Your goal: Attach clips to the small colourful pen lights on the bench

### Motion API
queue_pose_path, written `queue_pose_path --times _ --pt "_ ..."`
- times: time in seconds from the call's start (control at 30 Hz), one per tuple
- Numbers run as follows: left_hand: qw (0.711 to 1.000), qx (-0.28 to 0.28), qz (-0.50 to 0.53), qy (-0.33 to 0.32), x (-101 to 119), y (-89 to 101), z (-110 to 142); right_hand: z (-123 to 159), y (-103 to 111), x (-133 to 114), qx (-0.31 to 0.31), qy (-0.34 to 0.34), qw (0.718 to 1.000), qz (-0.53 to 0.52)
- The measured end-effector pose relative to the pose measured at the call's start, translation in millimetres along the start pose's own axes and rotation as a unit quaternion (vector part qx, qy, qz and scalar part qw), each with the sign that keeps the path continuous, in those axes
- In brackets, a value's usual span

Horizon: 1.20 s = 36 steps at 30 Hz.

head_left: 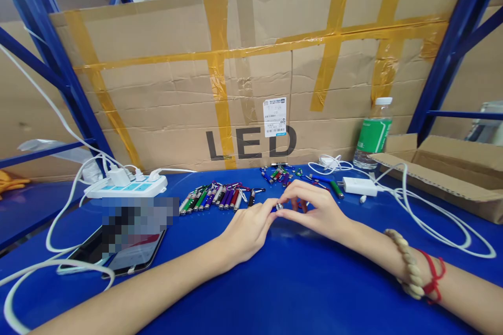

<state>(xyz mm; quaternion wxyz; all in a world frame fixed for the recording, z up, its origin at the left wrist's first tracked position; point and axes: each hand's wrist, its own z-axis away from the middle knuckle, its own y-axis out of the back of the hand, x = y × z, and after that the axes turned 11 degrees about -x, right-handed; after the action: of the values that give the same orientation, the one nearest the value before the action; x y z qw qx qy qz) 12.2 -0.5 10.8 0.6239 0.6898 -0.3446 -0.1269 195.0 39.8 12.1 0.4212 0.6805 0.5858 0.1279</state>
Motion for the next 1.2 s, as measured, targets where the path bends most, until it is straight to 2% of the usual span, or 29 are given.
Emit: queue_pose_path --times 0.17,0.4,0.97,1.2 --pt "1.0 -0.005 -0.019 0.0 1.1 -0.1 -0.3 -0.1 -0.7 -1.7 0.002 -0.01 1.0 -0.003" --pt "0.998 0.013 -0.049 -0.023 -1.1 -5.1 -0.6 -0.4 -1.5 -5.4 -0.003 0.011 1.0 -0.01" --pt "0.998 -0.001 -0.065 0.008 0.3 -2.2 -0.2 -2.8 0.2 -4.9 0.022 0.026 0.999 -0.024" --pt "0.999 -0.012 -0.028 0.026 1.9 1.8 -0.3 -3.1 0.7 -5.5 0.018 0.013 0.998 -0.057"
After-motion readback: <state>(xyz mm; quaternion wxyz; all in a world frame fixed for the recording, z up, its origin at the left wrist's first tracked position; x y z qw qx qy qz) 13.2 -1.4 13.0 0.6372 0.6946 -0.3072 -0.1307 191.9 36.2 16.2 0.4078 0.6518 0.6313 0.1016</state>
